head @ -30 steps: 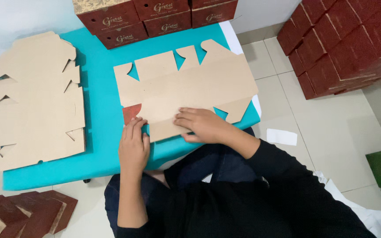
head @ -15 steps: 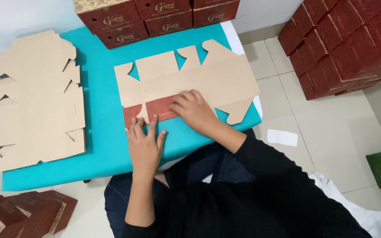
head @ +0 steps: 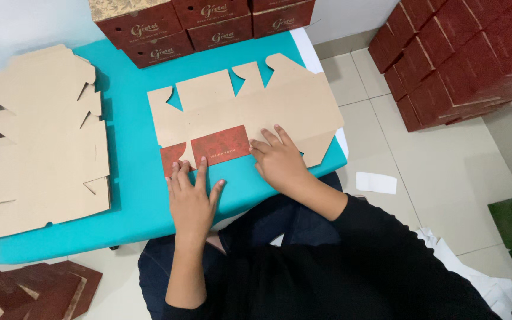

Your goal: The person assembles flat cardboard pieces into small boxes by folding the sides and tucking the flaps into place. They repeat this process for multiple boxes, stacking the finished ones on the table.

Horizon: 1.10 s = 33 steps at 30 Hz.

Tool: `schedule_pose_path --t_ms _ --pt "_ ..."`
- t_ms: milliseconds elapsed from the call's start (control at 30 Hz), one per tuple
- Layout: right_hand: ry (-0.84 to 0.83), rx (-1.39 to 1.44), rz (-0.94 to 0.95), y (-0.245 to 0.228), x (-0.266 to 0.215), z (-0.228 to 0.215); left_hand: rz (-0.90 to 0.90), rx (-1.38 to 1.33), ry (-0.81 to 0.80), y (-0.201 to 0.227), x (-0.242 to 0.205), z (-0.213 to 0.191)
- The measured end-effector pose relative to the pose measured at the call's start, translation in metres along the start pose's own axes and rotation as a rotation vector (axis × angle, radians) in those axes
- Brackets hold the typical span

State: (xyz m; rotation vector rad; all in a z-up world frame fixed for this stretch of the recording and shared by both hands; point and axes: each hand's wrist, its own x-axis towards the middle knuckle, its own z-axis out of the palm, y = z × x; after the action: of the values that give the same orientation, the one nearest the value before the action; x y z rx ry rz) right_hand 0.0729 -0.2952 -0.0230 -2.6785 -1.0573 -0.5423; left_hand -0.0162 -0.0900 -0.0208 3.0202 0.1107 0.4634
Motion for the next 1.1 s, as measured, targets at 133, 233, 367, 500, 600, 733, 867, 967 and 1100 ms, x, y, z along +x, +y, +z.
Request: schedule_pose_path --t_ms 133,233,367,500,600,733,867,967,1100 --pt "-0.052 0.070 -0.001 0.007 -0.004 0.010 -0.011 -0.012 0.044 0.014 -0.001 0.001" --pt "-0.147 0.154 -0.003 0.014 -0.006 -0.004 0.074 -0.080 0.062 0.032 0.002 -0.008" --pt "-0.395 0.400 -0.049 0.027 -0.005 -0.054 0.218 -0.257 -0.028 0.049 0.012 -0.005" --pt "-0.482 0.391 0.019 0.043 -0.014 -0.069 0.206 -0.261 -0.052 0.049 0.016 0.009" --pt "-0.387 0.487 0.037 0.062 -0.020 -0.056 0.207 -0.251 -0.041 0.048 0.016 0.014" --pt "-0.153 0.502 0.182 0.075 -0.011 -0.015 0.196 -0.246 -0.027 0.055 0.018 0.011" --pt "-0.061 0.431 0.374 0.075 -0.004 0.008 0.189 -0.266 -0.004 0.066 0.022 0.018" --pt "-0.024 0.344 0.391 0.062 0.001 0.005 0.214 -0.267 -0.003 0.075 0.023 0.014" --pt "0.066 0.070 0.144 0.052 -0.001 0.012 0.244 -0.119 0.009 0.082 0.018 0.018"
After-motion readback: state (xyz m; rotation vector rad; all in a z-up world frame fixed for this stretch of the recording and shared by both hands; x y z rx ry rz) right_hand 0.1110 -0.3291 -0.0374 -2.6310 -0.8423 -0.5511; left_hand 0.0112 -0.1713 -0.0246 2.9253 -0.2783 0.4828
